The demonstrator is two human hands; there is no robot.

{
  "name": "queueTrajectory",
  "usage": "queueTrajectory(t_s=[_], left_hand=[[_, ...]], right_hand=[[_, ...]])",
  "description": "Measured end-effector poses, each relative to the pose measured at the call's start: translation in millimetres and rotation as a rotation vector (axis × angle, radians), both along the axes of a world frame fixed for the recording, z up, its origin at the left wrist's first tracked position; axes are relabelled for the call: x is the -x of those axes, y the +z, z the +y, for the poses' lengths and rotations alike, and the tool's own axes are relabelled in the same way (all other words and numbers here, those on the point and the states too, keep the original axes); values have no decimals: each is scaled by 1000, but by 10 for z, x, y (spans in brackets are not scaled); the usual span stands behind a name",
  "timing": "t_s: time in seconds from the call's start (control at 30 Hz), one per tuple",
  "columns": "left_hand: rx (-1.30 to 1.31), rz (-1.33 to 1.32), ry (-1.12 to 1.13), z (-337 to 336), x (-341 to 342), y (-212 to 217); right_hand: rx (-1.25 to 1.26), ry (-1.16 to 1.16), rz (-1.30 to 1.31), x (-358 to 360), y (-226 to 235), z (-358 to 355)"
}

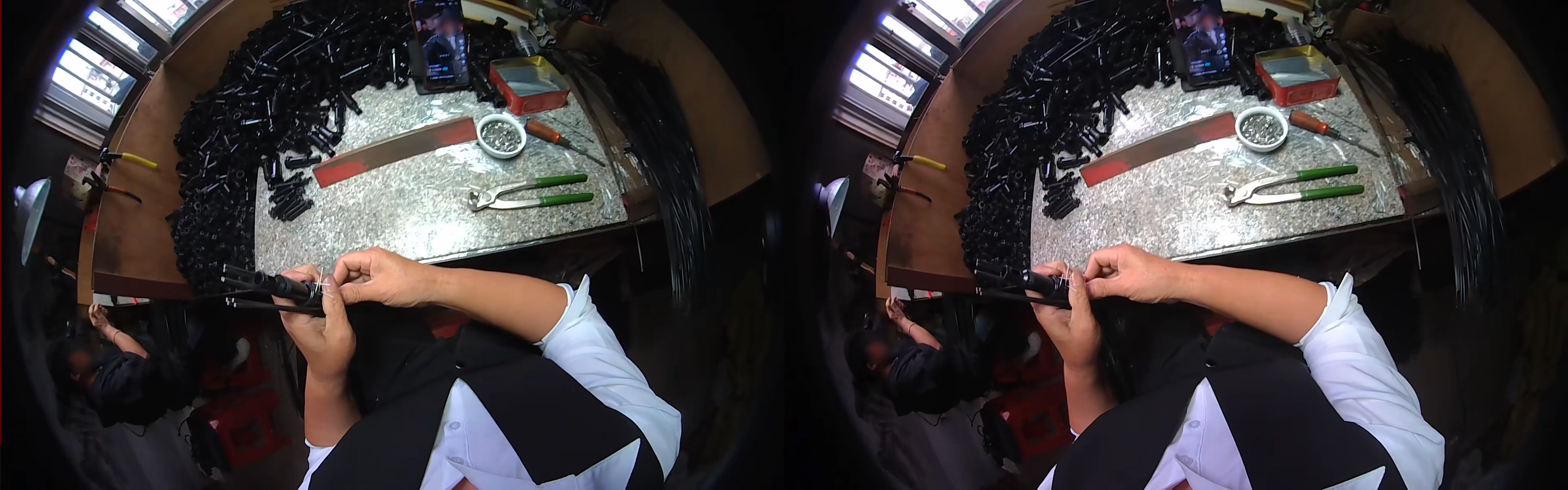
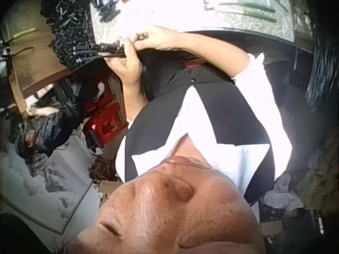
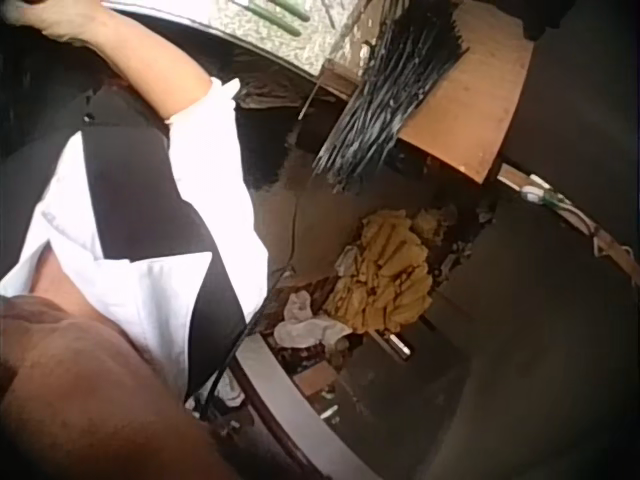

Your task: The person secures umbrella ribs to a plastic hub using pliers to twist the wire, then threads wire through a new set of ribs into another hub and fastens it tightly with pliers.

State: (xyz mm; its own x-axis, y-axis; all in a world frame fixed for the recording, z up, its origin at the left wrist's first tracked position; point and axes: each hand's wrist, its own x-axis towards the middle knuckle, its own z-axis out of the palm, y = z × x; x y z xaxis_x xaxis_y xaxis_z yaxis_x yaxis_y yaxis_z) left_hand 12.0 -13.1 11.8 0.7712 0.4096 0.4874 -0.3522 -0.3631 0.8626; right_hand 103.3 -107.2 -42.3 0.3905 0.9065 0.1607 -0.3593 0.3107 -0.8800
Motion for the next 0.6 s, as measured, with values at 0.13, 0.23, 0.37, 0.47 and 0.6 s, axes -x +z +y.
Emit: queueTrajectory(t_s=[0.13, 0.23, 0.37, 0.47, 0.6], left_hand=[[-15, -67, -33, 5, 56, -6], [24, -95, 38, 42, 0, 62], [83, -17, -61, 270, -10, 19], [250, -129, -264, 275, -38, -107], [502, -85, -487, 165, -67, -41]], right_hand=[[166, -129, -273, -34, 286, -319], [333, -316, -737, -201, 458, -799], [539, -522, -1074, -380, 611, -1438], [794, -647, -1362, -502, 613, -1835], [1047, -680, -1466, -585, 556, -2151]])
